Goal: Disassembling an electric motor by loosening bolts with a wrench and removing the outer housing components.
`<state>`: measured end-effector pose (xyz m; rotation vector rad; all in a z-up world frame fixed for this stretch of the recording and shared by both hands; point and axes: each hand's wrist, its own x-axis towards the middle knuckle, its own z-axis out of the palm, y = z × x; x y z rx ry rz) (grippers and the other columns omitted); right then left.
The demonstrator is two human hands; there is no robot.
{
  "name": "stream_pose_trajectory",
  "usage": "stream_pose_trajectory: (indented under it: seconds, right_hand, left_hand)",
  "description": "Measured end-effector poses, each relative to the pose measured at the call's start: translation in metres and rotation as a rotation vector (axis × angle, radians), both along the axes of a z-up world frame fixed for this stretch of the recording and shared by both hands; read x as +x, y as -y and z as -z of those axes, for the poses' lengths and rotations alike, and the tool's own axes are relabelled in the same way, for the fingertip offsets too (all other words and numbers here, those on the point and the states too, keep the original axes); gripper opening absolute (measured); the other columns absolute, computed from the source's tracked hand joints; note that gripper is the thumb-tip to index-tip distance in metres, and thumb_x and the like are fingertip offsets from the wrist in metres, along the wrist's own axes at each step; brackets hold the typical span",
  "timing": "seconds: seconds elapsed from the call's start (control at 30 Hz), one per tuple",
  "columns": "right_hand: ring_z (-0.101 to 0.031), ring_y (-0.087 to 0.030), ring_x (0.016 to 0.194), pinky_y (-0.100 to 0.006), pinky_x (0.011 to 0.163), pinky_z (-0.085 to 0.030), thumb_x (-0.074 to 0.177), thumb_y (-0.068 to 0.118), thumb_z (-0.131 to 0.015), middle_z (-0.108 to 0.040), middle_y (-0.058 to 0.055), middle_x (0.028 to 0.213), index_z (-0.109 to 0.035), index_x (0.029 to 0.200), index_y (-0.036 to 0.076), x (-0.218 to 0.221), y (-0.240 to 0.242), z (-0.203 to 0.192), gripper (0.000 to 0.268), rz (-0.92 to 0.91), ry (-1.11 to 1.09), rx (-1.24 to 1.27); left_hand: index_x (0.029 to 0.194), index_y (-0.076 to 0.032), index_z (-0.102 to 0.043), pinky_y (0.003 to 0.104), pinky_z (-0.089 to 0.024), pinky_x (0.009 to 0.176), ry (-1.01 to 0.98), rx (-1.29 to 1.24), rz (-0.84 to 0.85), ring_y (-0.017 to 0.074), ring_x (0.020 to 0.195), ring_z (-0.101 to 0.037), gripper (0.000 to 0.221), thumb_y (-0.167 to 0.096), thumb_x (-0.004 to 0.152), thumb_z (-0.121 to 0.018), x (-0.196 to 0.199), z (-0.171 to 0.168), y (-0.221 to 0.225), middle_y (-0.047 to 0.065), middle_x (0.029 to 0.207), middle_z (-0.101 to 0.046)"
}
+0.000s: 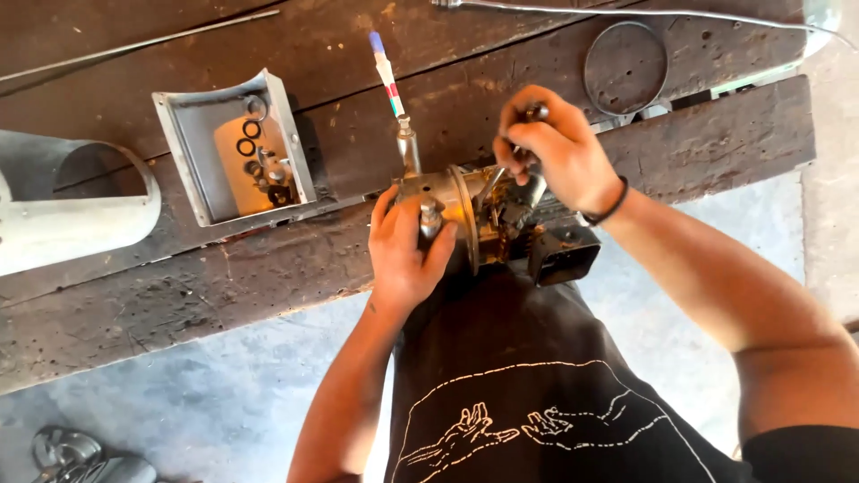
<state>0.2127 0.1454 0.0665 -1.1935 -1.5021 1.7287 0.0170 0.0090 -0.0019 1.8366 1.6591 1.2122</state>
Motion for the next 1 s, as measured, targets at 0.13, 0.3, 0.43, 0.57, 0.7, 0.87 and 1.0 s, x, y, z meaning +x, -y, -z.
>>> stream_pose_trajectory:
  seconds: [0.13,0.3,0.43,0.57,0.7,0.87,1.0]
  right_hand:
    - [-0.046,-0.016,0.057,-0.027,0.046,-0.039,0.097,0.006,-0.041,-0.058,-0.01,0.07,-0.049,0.097,0.007,-0.017,-0.01,0.0,0.008,-0.038,0.086,-0.229]
    - [-0.045,-0.014,0.057,-0.026,0.046,-0.038,0.094,0.012,-0.044,-0.059,-0.008,0.071,-0.05,0.095,0.01,-0.032,-0.013,0.002,0.007,-0.103,0.18,-0.331]
    - [-0.052,-0.021,0.052,-0.031,0.042,-0.044,0.093,0.007,-0.052,-0.06,-0.01,0.069,-0.058,0.097,0.005,-0.016,0.02,0.005,0.008,-0.256,0.246,0.183]
    - [-0.057,-0.019,0.053,-0.03,0.047,-0.053,0.088,0.011,-0.058,-0.06,-0.006,0.071,-0.072,0.093,0.006,0.004,0.077,-0.009,0.015,-0.602,-0.231,1.049]
    - [-0.057,-0.018,0.054,-0.026,0.05,-0.053,0.086,0.007,-0.058,-0.063,-0.004,0.071,-0.071,0.103,0.001,0.028,0.058,0.033,0.022,-0.334,-0.287,0.946]
    - [-0.055,-0.019,0.052,-0.032,0.048,-0.047,0.095,0.005,-0.048,-0.057,-0.013,0.064,-0.056,0.094,0.002,0.0,0.021,0.008,0.009,-0.009,-0.004,0.102]
    - [-0.058,-0.016,0.057,-0.03,0.044,-0.051,0.095,0.009,-0.048,-0.061,-0.014,0.067,-0.058,0.102,-0.001,-0.011,0.004,0.026,0.015,0.0,0.06,-0.092]
  left_hand:
    - [0.103,-0.002,-0.059,0.058,-0.042,0.113,-0.027,0.086,-0.001,0.0257,0.074,-0.063,0.023,-0.025,0.1,-0.061,0.004,0.004,0.012,0.006,0.088,-0.065]
    - [0.105,-0.002,-0.059,0.056,-0.042,0.114,-0.026,0.082,-0.007,0.0257,0.074,-0.064,0.023,-0.024,0.099,-0.062,0.004,0.003,0.013,0.006,0.086,-0.065]
    - [0.105,-0.003,-0.063,0.056,-0.043,0.111,0.016,0.146,-0.021,0.0248,0.074,-0.064,0.025,-0.023,0.092,-0.072,0.004,0.022,0.013,0.006,0.087,-0.066]
    - [0.101,-0.004,-0.064,0.056,-0.045,0.108,0.06,0.196,-0.048,0.028,0.075,-0.07,0.026,-0.02,0.087,-0.08,0.007,0.027,0.01,0.009,0.092,-0.073]
    - [0.102,-0.004,-0.065,0.055,-0.045,0.108,0.059,0.19,-0.053,0.0277,0.074,-0.069,0.026,-0.019,0.087,-0.08,0.006,0.03,0.012,0.009,0.091,-0.073]
    - [0.102,-0.006,-0.066,0.056,-0.045,0.108,0.072,0.198,-0.032,0.0263,0.075,-0.069,0.023,-0.02,0.088,-0.078,0.003,0.028,0.011,0.006,0.092,-0.073]
    - [0.101,-0.007,-0.066,0.056,-0.044,0.108,0.071,0.194,-0.028,0.0254,0.075,-0.069,0.023,-0.02,0.088,-0.078,0.002,0.022,0.01,0.005,0.092,-0.073]
